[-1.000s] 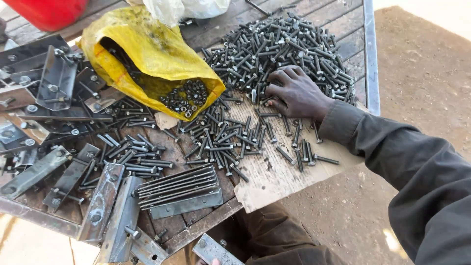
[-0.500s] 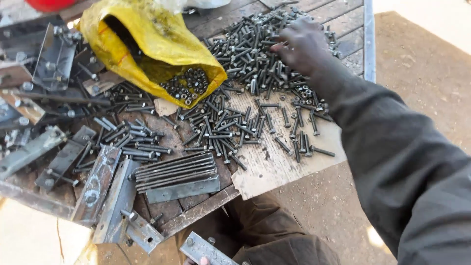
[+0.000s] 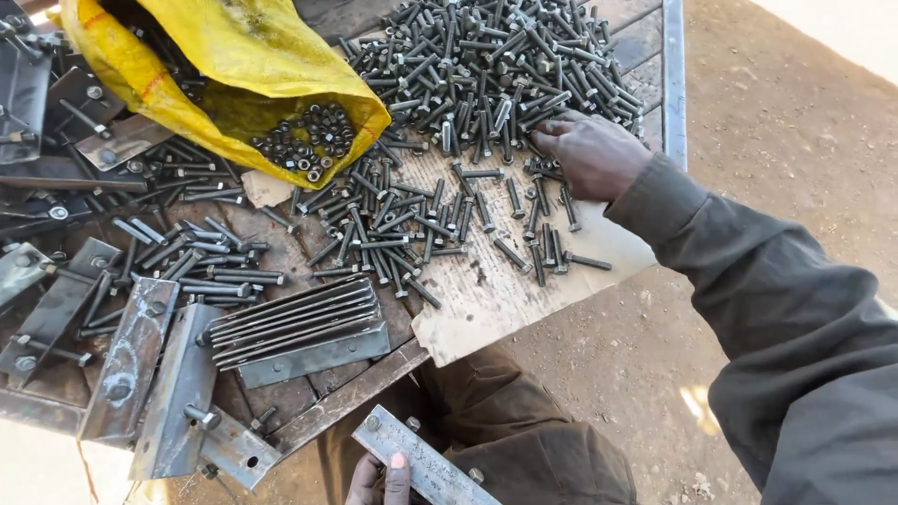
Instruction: Joining metal L-brackets together by manually inserting bolts through aligned holes.
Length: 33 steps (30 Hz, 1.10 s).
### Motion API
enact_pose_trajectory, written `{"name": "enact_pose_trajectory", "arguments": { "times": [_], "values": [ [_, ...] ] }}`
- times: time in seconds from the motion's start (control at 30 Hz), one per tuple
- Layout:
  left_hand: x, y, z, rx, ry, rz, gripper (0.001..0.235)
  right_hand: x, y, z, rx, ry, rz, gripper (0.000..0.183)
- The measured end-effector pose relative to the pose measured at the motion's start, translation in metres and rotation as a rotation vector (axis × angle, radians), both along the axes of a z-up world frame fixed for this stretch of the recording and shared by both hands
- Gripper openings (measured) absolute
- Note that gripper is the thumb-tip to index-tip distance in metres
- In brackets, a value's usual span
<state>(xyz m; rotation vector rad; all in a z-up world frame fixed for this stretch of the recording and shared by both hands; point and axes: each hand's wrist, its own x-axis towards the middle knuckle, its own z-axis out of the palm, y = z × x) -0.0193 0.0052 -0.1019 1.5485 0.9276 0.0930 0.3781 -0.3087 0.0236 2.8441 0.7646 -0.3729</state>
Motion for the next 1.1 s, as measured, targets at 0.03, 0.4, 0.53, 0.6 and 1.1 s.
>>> {"name": "enact_pose_trajectory", "arguments": {
  "times": [0.03, 0.4, 0.53, 0.6, 1.1],
  "values": [
    [0.004, -0.004, 0.011, -0.003, 0.0, 0.005, 0.027, 0.0, 0.004, 0.01, -0.003, 0.0, 0.005, 0.07],
    [-0.004, -0.008, 0.041, -0.205, 0.13, 0.106, 0.033, -0.016, 0.006, 0.013, 0.37, 0.111, -0.109, 0.023],
    [-0.002, -0.01, 0.057, -0.207, 0.087, 0.094, 0.032, -0.026, 0.001, 0.018, 0.661, 0.126, -0.311, 0.017],
    [0.005, -0.016, 0.088, -0.482, 0.044, 0.205, 0.026, -0.025, -0.008, 0.014, 1.063, 0.146, -0.382, 0.016],
    [0.019, -0.029, 0.109, -0.514, 0.097, 0.264, 0.05, -0.006, -0.009, -0.011, 0.257, -0.034, 0.191, 0.036]
  ]
}}
